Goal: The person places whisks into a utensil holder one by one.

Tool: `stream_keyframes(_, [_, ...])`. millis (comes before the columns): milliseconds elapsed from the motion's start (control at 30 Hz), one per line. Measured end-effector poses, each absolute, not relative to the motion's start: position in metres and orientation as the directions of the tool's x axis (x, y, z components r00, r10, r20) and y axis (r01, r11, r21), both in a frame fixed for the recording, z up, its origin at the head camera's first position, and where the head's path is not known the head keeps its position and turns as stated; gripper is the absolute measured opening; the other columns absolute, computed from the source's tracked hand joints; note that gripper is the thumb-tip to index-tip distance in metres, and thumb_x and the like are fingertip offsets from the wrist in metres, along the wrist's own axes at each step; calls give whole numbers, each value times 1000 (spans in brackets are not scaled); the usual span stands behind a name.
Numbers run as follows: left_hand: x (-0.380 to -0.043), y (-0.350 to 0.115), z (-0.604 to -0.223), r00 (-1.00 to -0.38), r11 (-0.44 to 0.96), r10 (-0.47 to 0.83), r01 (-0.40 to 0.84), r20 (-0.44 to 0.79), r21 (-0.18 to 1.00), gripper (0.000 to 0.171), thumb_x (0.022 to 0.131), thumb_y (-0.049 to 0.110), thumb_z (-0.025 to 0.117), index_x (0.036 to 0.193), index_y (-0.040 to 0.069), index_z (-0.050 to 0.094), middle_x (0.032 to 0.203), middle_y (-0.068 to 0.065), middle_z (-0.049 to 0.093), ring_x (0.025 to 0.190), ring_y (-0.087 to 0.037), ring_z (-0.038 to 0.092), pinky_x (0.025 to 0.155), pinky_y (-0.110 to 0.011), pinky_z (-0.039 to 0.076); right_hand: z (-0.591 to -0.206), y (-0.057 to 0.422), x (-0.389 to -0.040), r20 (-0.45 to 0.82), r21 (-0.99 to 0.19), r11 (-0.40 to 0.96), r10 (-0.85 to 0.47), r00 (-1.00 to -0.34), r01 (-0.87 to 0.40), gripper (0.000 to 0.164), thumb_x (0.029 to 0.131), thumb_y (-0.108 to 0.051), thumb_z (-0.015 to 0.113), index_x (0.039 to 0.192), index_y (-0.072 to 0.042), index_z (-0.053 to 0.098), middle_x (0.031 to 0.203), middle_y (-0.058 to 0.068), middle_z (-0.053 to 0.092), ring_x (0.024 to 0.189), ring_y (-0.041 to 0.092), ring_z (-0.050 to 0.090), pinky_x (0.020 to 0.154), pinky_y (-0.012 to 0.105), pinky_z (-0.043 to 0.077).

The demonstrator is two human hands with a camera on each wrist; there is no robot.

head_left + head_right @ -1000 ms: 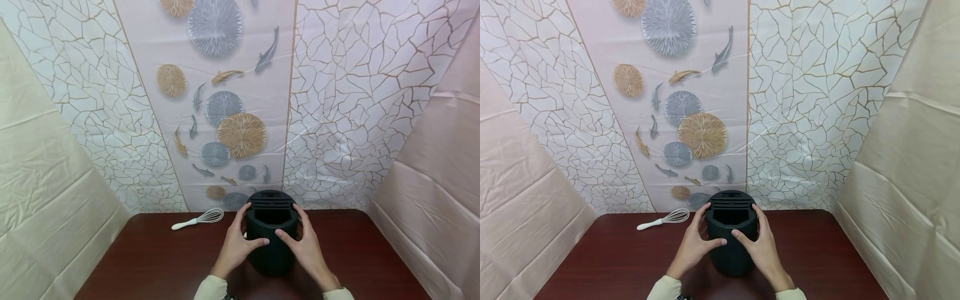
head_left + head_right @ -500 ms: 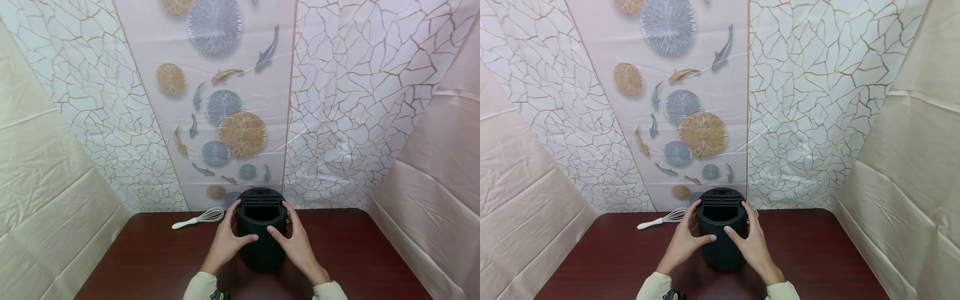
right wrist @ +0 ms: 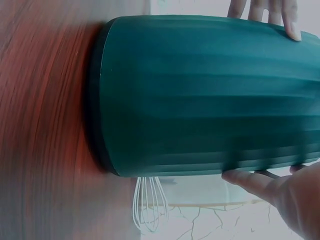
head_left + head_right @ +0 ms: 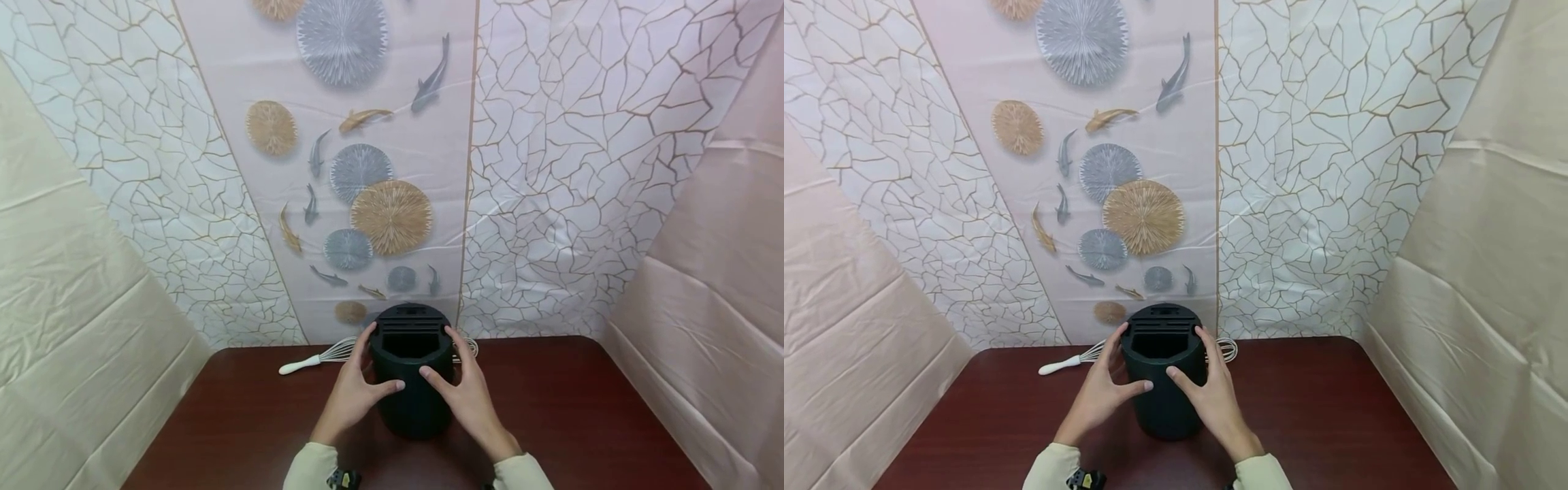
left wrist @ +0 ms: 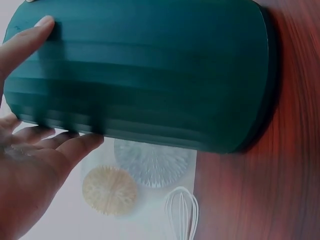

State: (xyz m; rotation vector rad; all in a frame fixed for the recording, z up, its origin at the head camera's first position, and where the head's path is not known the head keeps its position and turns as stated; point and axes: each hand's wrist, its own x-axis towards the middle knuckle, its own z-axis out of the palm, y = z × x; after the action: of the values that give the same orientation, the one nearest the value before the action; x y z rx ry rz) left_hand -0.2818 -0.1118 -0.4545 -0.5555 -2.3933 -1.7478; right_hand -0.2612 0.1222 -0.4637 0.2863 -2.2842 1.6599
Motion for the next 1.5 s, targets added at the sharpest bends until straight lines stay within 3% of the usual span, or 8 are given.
stream_keyframes(333, [-283,-133,-444,-928,322,153,373,341,870,80,99,39,75,165,44,29,173,-2,28,158,-35,29,120,-67,30,-466,101,-263,373,-895,270,13,-928,-356,86,92,-41,84,163,-34,36,168,7,33,148,33,43,115,62,41])
stream_keyframes(600, [-293,-140,-439,-904,423,158,426,398,799,68,103,43,68,164,30,39,174,0,25,159,-35,24,116,-71,34,-470,90,-266,370,-887,280,-45,-928,-367,88,94,-47,80,166,-36,29,173,6,25,156,36,31,116,68,36])
stream_keyframes(700, [-293,-140,-443,-907,456,153,417,393,786,69,102,47,68,163,28,41,174,3,24,159,-34,23,116,-72,32,-472,92,-269,371,-893,257,-50,-927,-371,84,99,-44,75,167,-32,28,172,9,27,155,38,31,115,67,38])
stream_keyframes(800, [-294,-139,-445,-907,439,149,417,393,796,68,103,46,68,163,27,41,174,2,24,160,-33,22,117,-72,30,-474,101,-274,367,-906,228,-2,-930,-358,73,105,-37,68,166,-23,31,166,13,36,149,39,41,112,60,46])
stream_keyframes(1033, [-297,-135,-447,-901,413,133,429,413,803,67,104,45,67,162,28,41,173,6,26,159,-32,25,115,-71,34,-481,134,-298,245,-955,214,195,-950,-203,54,110,-30,59,154,-4,41,154,21,47,132,39,58,91,38,60])
stream_keyframes(1233, [-298,-131,-448,-898,416,118,432,423,800,66,103,47,67,161,28,43,172,8,28,158,-30,27,114,-70,37,-496,153,-323,40,-992,124,294,-955,-3,61,110,-32,57,153,4,34,147,31,46,130,46,53,76,39,64])
stream_keyframes(1500, [-299,-120,-449,-892,406,131,446,432,797,66,103,49,66,161,30,43,172,11,28,158,-28,27,117,-69,33,-517,163,-348,-123,-984,78,360,-925,161,76,105,-39,60,154,10,28,148,37,40,132,52,47,60,34,63])
